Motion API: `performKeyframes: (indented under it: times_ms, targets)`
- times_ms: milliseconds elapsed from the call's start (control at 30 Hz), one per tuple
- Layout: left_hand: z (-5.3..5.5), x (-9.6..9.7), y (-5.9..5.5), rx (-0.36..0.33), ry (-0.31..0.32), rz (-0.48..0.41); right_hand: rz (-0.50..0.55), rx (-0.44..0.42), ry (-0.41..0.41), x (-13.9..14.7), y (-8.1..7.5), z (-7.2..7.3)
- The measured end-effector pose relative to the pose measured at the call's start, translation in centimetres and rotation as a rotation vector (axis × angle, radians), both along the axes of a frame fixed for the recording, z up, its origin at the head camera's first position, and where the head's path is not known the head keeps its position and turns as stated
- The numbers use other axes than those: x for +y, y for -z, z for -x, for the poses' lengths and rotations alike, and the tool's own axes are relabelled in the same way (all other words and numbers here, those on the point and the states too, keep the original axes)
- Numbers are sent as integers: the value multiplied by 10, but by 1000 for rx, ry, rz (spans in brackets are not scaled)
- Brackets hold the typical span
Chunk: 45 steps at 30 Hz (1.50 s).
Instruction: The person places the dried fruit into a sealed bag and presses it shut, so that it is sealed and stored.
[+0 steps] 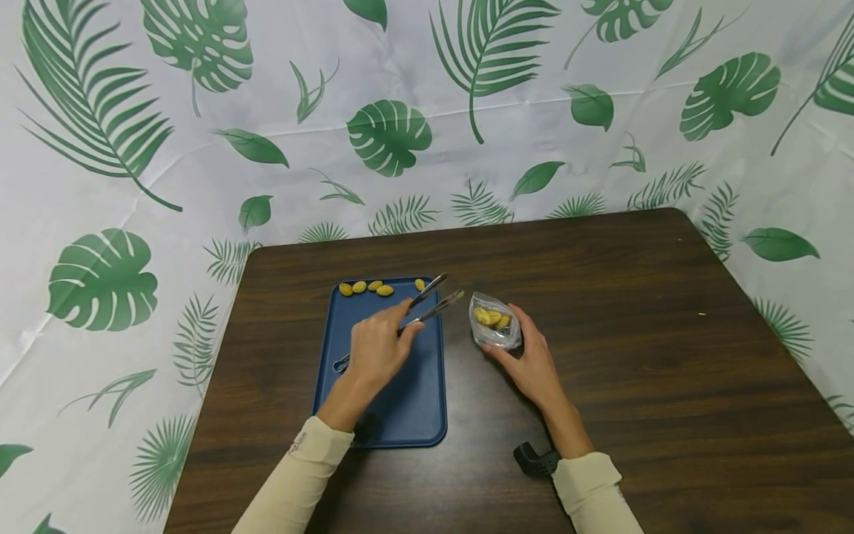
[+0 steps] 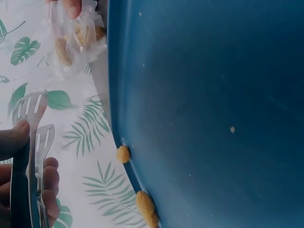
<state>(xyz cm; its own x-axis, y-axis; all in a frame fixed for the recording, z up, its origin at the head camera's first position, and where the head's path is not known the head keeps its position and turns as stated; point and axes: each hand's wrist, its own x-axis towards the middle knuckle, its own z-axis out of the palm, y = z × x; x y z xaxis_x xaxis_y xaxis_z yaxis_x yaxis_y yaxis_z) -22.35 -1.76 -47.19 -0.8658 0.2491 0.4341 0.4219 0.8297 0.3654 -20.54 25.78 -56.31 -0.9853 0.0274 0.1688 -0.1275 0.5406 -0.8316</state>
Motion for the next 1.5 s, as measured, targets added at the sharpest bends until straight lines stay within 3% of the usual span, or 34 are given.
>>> performKeyframes:
  times_ms: [733, 1500]
  targets:
    - [16, -9, 9, -78, -45, 47, -5, -10, -8, 1, -1, 0]
    - [28, -14, 22, -105, -84, 57, 2, 1, -14, 2, 1, 0]
